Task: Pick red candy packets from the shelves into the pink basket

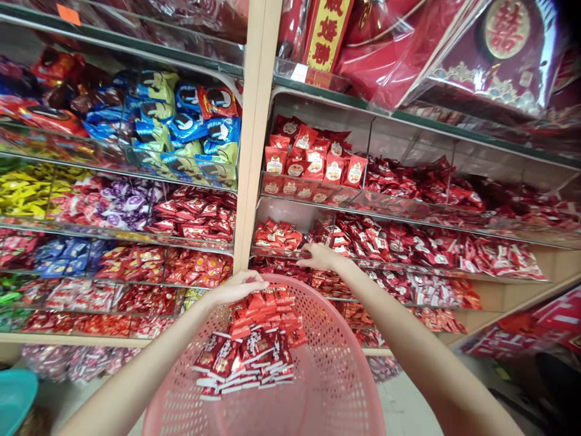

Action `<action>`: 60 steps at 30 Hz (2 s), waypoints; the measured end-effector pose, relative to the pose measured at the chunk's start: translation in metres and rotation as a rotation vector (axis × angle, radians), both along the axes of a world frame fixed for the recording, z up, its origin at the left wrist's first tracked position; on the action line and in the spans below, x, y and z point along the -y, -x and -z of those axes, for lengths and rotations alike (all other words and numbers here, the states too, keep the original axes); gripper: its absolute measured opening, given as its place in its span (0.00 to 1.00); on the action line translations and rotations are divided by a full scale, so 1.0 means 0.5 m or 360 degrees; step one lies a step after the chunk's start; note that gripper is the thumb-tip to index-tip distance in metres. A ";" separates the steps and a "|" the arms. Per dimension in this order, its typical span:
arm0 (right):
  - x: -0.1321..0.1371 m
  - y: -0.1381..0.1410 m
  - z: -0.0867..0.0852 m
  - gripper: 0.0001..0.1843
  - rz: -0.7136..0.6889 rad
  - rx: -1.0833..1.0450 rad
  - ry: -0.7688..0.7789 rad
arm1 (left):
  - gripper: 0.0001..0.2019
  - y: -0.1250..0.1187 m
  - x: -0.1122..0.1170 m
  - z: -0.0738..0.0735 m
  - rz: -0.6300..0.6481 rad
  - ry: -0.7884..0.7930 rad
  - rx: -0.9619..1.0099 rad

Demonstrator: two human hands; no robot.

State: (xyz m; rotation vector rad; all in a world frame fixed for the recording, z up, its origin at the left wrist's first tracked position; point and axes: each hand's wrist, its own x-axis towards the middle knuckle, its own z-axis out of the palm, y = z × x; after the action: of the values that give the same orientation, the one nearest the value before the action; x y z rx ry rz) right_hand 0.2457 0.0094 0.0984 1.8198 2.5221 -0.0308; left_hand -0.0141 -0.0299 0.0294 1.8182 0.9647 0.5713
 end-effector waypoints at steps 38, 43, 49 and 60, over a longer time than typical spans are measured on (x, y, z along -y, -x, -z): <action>0.195 0.121 0.166 0.28 0.0195 -0.2634 0.0982 | 0.16 0.009 -0.014 0.039 -0.0039 -0.0285 -0.0090; 0.204 0.105 0.198 0.18 0.0216 -0.2307 0.1201 | 0.18 0.007 -0.012 0.037 -0.0024 -0.0284 -0.0126; 0.209 0.121 0.198 0.18 0.0460 -0.2170 0.1407 | 0.17 0.006 -0.005 0.023 -0.0011 -0.0274 -0.0140; 0.217 0.143 0.229 0.14 0.0455 -0.1948 0.1321 | 0.17 0.004 -0.002 0.019 -0.0013 -0.0266 -0.0157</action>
State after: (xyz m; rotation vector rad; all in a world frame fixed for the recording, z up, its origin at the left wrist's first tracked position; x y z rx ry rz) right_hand 0.1743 -0.0989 -0.0160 1.9132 1.9132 -2.3524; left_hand -0.0161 -0.0287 0.0201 2.0078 1.0165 0.5866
